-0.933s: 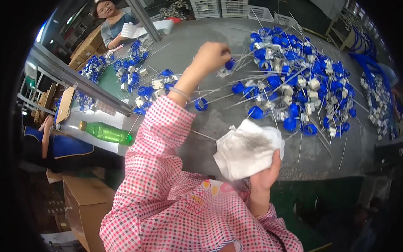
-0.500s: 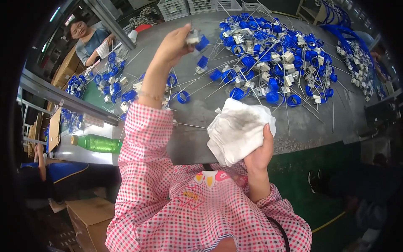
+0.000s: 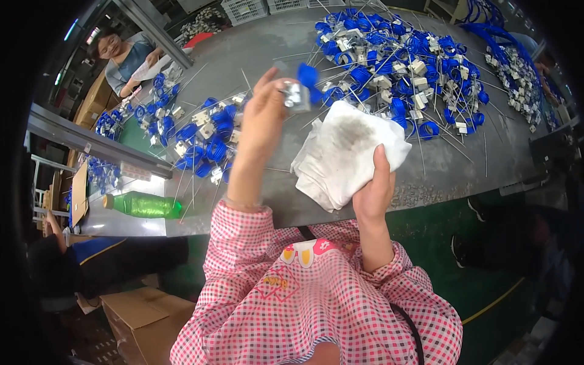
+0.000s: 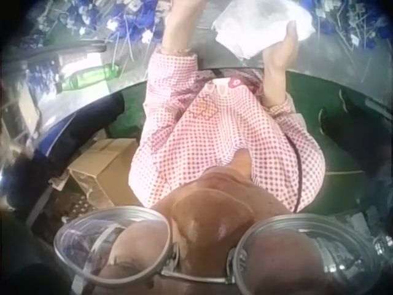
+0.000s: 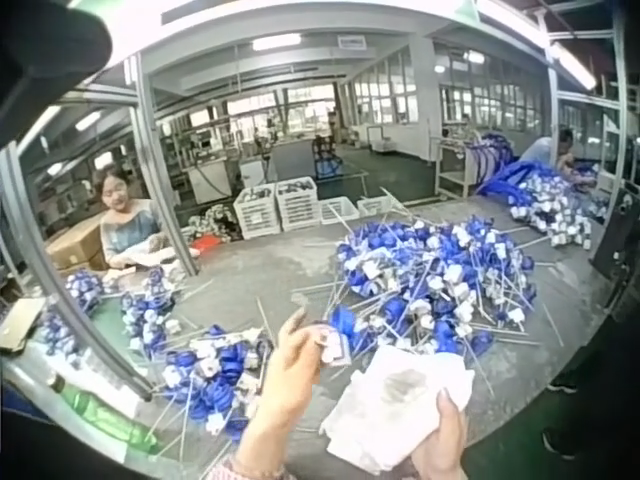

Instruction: Assembling and cleaning small electronic components at a factory workbench using a cloth and coiled wire.

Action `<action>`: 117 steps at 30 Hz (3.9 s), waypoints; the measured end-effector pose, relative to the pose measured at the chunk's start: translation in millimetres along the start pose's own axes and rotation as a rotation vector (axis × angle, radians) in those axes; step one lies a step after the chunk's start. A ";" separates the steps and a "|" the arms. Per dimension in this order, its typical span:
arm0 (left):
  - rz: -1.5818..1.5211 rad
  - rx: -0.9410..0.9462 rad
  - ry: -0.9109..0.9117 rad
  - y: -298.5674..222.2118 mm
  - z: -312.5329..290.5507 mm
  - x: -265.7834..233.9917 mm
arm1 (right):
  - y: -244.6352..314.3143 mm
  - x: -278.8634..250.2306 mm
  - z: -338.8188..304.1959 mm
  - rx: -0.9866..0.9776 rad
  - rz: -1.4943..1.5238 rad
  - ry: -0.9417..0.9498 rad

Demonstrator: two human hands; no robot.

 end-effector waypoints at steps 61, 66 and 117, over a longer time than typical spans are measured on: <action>-0.041 0.104 -0.260 -50.0 -63.4 52.6 | 5.5 24.5 -24.2 -0.087 -0.236 -0.139; -0.333 0.183 -0.197 -29.1 -69.7 47.7 | 23.0 28.1 -5.8 -0.217 -0.215 -0.121; -0.707 0.210 -0.256 -26.2 -90.2 27.4 | 6.3 36.5 -3.3 -0.133 -0.323 0.179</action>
Point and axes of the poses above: each hand's wrist, its own z-axis towards the middle knuckle, its own x-axis out of the palm, y = z × x, the point moved 1 cm from there along z, towards the middle knuckle, and after that the axes turned 11 degrees about y, right-handed, at the moved point
